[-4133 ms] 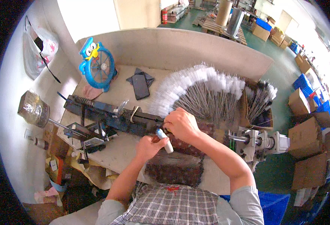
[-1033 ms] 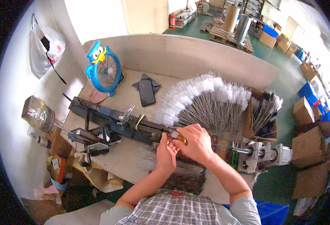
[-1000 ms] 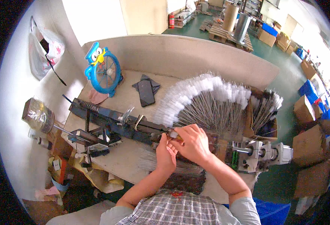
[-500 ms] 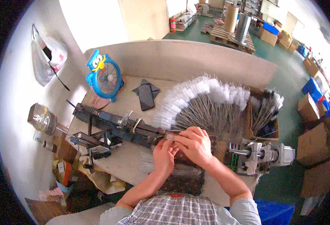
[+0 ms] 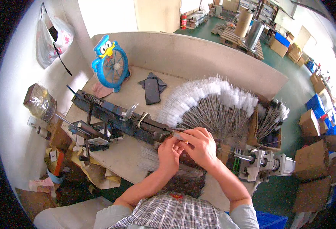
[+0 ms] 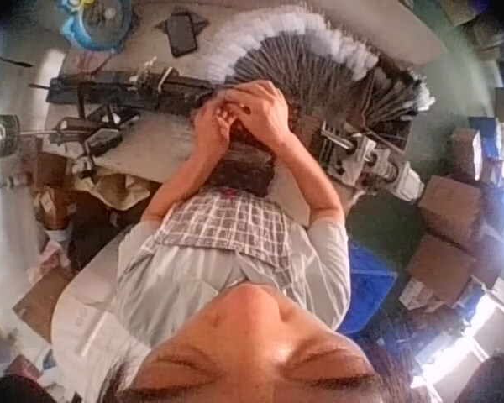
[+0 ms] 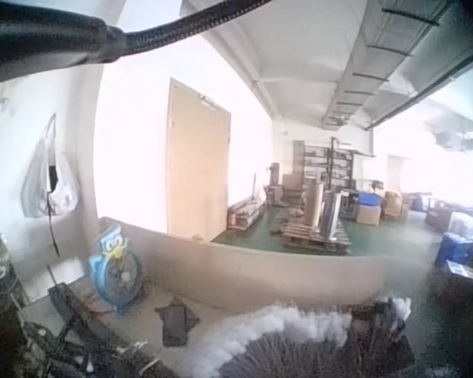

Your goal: Operating a machine fixture to assemble wire-stem brushes in a factory setting.

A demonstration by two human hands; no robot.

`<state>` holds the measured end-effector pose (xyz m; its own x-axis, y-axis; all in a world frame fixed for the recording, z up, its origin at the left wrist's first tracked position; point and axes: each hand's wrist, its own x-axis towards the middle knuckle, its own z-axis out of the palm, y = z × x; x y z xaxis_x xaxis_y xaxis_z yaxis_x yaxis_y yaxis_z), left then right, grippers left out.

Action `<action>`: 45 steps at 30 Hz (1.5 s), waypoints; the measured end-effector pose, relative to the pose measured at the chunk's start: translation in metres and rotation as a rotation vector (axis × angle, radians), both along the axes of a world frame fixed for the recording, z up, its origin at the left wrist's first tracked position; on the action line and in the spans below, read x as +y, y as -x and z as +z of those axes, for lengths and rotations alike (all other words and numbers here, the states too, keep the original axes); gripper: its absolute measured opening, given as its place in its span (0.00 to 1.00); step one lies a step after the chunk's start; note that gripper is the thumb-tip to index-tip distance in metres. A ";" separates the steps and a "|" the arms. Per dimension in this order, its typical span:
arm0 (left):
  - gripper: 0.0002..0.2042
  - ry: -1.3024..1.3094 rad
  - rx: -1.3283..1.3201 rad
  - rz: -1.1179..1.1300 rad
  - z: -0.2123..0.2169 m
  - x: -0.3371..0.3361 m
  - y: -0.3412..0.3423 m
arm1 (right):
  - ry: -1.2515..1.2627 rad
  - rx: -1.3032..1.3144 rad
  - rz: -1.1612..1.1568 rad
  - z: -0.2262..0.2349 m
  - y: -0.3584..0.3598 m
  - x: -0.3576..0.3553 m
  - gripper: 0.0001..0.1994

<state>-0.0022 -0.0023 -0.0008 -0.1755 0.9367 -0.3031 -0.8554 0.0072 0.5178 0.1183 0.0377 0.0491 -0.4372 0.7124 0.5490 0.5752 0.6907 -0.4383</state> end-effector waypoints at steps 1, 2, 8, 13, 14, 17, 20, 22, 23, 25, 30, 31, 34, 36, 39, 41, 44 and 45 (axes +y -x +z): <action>0.05 -0.010 -0.061 -0.014 -0.002 0.001 0.002 | 0.004 0.011 -0.007 0.001 0.001 -0.001 0.13; 0.05 -0.012 -0.065 -0.010 -0.002 0.001 0.002 | 0.009 0.022 -0.014 0.001 0.001 -0.002 0.14; 0.06 0.012 0.035 -0.034 0.008 0.001 -0.002 | -0.028 0.002 -0.156 -0.004 0.008 -0.008 0.15; 0.05 0.037 0.100 0.012 0.003 0.004 -0.006 | -0.091 -0.001 -0.135 -0.007 0.001 -0.007 0.13; 0.05 0.034 0.101 0.013 0.000 0.004 -0.005 | -0.119 -0.014 -0.110 -0.008 0.000 -0.006 0.12; 0.05 0.026 0.117 0.021 -0.001 0.006 -0.007 | -0.093 -0.036 -0.111 -0.007 -0.002 -0.005 0.11; 0.05 0.040 0.092 0.008 -0.002 0.006 -0.006 | -0.103 -0.024 -0.090 -0.001 -0.003 -0.005 0.12; 0.06 0.000 0.101 -0.011 -0.001 0.006 -0.005 | -0.103 -0.008 -0.091 0.008 -0.004 -0.006 0.12; 0.06 -0.002 0.101 -0.010 0.002 0.006 -0.005 | -0.101 0.008 -0.094 0.012 -0.005 -0.007 0.12; 0.13 0.038 0.010 0.004 0.010 0.005 -0.003 | -0.081 -0.067 -0.131 0.015 -0.009 -0.009 0.12; 0.27 0.054 0.007 -0.017 0.008 -0.001 0.003 | -0.004 -0.224 -0.114 0.001 -0.019 -0.016 0.08; 0.30 0.061 0.040 -0.044 0.011 -0.003 0.003 | 0.022 -0.211 -0.093 0.003 -0.020 -0.018 0.07; 0.32 0.062 0.073 -0.091 0.018 -0.005 0.001 | 0.027 -0.181 -0.106 0.001 -0.023 -0.020 0.07; 0.32 0.058 0.107 -0.109 0.019 -0.003 -0.004 | 0.034 -0.170 -0.107 0.003 -0.030 -0.017 0.07; 0.33 0.066 0.187 -0.160 0.012 -0.005 -0.001 | 0.055 -0.131 -0.084 0.015 -0.033 -0.015 0.07; 0.31 0.065 0.271 -0.176 0.010 -0.016 -0.001 | -0.021 -0.023 -0.026 0.019 -0.038 -0.020 0.08; 0.28 0.062 0.383 -0.258 0.001 -0.031 0.013 | 0.196 0.031 -0.008 0.010 -0.055 -0.035 0.10; 0.23 0.088 0.381 -0.258 0.004 -0.035 0.022 | 0.212 0.045 0.006 0.003 -0.062 -0.040 0.09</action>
<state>-0.0237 -0.0376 0.0033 -0.0544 0.9380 -0.3424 -0.5686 0.2528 0.7828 0.1807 -0.0025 0.0525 -0.4204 0.8114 0.4060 0.5476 0.5837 -0.5995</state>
